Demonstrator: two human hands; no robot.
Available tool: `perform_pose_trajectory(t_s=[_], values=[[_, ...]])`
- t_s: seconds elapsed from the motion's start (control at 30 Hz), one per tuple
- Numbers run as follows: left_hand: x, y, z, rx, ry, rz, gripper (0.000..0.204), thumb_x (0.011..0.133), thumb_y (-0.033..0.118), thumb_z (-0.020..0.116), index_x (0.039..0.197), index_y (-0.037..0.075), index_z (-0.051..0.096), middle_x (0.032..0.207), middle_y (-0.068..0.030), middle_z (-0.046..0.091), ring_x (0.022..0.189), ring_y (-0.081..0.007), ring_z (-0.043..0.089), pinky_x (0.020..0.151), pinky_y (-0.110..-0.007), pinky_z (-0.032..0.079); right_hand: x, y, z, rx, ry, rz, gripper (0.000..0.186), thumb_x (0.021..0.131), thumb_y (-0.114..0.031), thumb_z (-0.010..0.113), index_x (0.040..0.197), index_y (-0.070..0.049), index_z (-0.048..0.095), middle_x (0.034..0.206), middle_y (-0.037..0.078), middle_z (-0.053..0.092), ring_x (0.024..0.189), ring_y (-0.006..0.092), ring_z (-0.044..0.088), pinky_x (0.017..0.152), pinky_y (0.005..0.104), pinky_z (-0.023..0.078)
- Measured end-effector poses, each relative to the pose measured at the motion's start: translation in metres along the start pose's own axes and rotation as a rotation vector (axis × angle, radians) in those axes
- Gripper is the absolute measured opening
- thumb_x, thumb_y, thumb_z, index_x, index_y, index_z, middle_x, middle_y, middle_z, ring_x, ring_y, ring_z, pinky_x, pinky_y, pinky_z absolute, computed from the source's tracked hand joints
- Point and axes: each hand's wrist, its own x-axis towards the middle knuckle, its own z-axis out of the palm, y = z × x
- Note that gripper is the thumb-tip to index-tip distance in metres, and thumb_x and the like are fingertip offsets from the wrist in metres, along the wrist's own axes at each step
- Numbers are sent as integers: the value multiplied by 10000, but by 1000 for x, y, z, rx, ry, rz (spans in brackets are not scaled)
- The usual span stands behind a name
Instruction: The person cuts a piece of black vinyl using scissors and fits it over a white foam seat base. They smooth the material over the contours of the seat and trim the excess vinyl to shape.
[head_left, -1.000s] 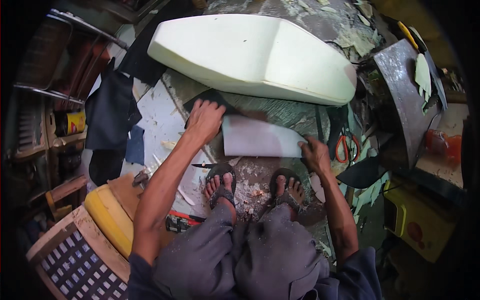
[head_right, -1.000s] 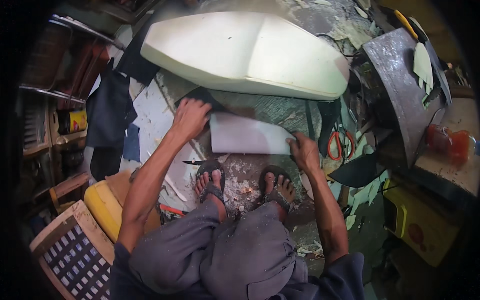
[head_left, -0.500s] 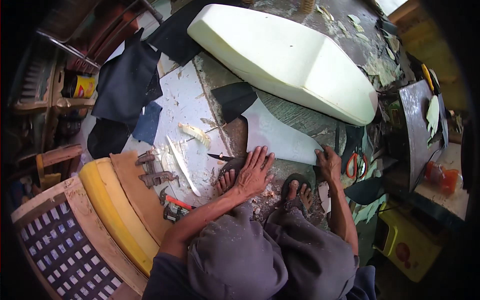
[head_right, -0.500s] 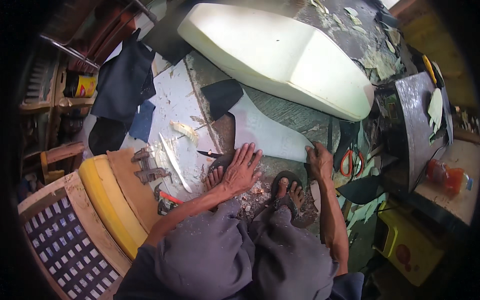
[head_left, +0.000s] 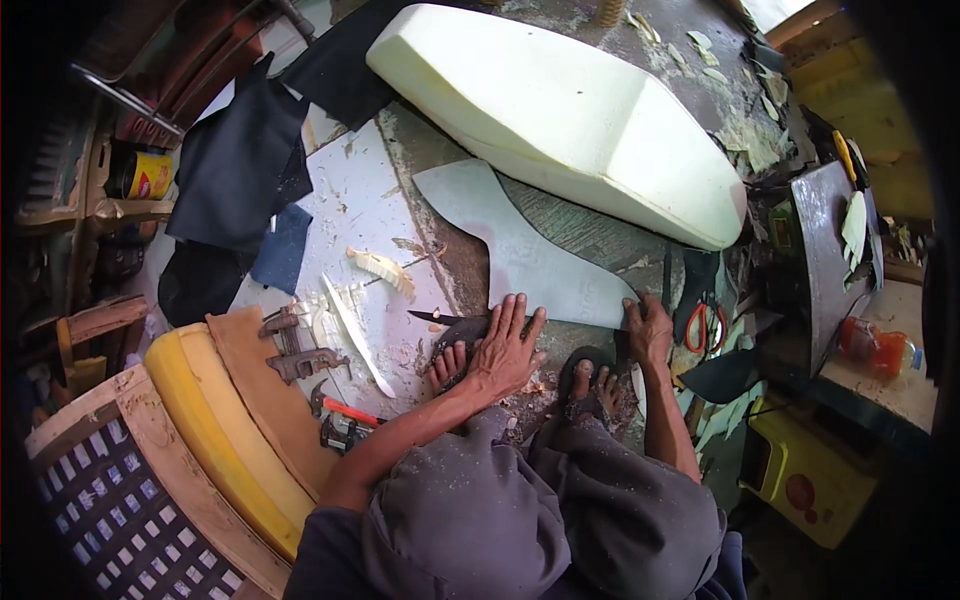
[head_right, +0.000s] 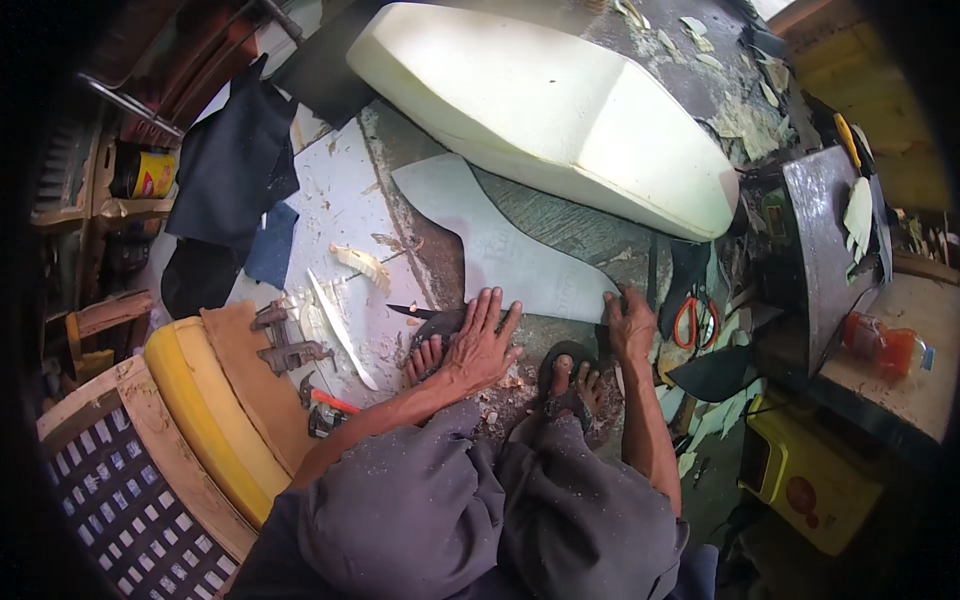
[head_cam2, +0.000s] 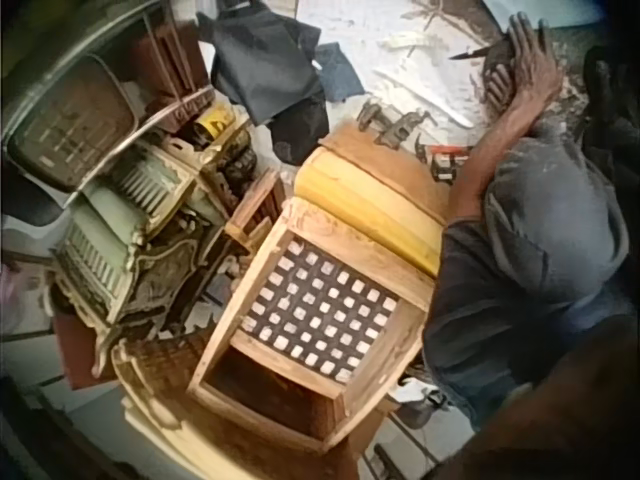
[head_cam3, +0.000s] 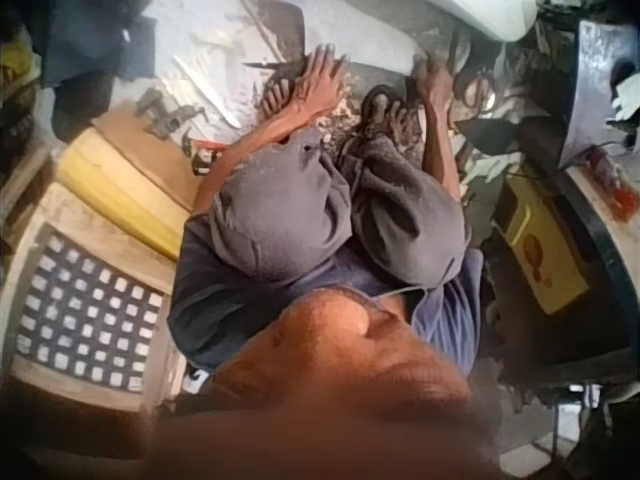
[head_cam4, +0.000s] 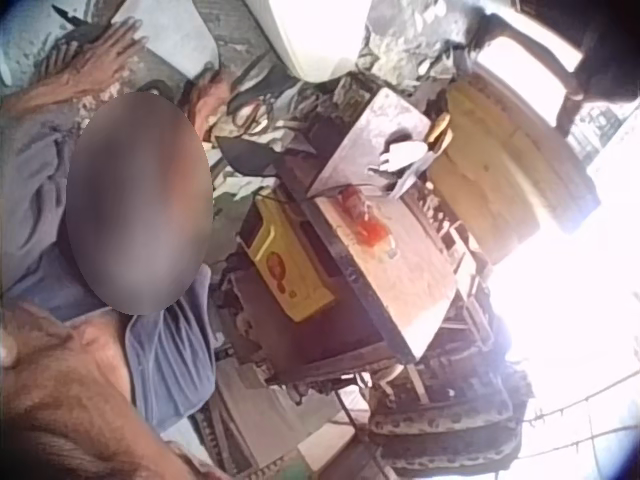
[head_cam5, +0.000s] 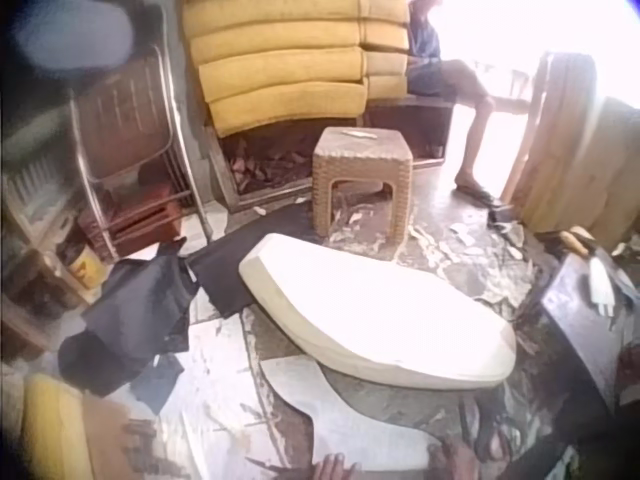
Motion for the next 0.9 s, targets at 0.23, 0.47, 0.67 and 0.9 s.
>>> perform_pose_trajectory(t_s=[0.23,0.47,0.67,0.9], values=[[2,2,1,43,-49,-7,799,973,392,611,1593,10,282,1609,-380,188,1511,-540,173,1246,-588,158,-5,-6,-2,-6,50,-6,362,912,-299,726,1140,-18,721,1082,218,719,988,393,697,872,436,538],[3,0,1,92,-50,3,811,952,385,636,1593,27,290,1605,-380,200,1509,-541,174,1242,-592,166,-6,-2,7,-24,140,-114,320,918,-271,695,1080,4,708,1001,242,700,935,434,679,826,482,527],[7,-1,5,82,-70,4,818,941,389,649,1588,27,304,1608,-378,195,1507,-539,179,1239,-593,165,-18,-4,13,-76,286,-179,399,889,-220,717,1203,6,619,1149,261,633,1058,444,610,883,495,491],[6,6,8,160,-102,-12,809,949,431,641,1618,130,299,1601,-398,182,1492,-574,176,1211,-638,180,-98,-37,32,-375,-56,-555,636,964,-311,638,1536,-128,430,1630,137,344,1539,307,263,1220,587,186]])
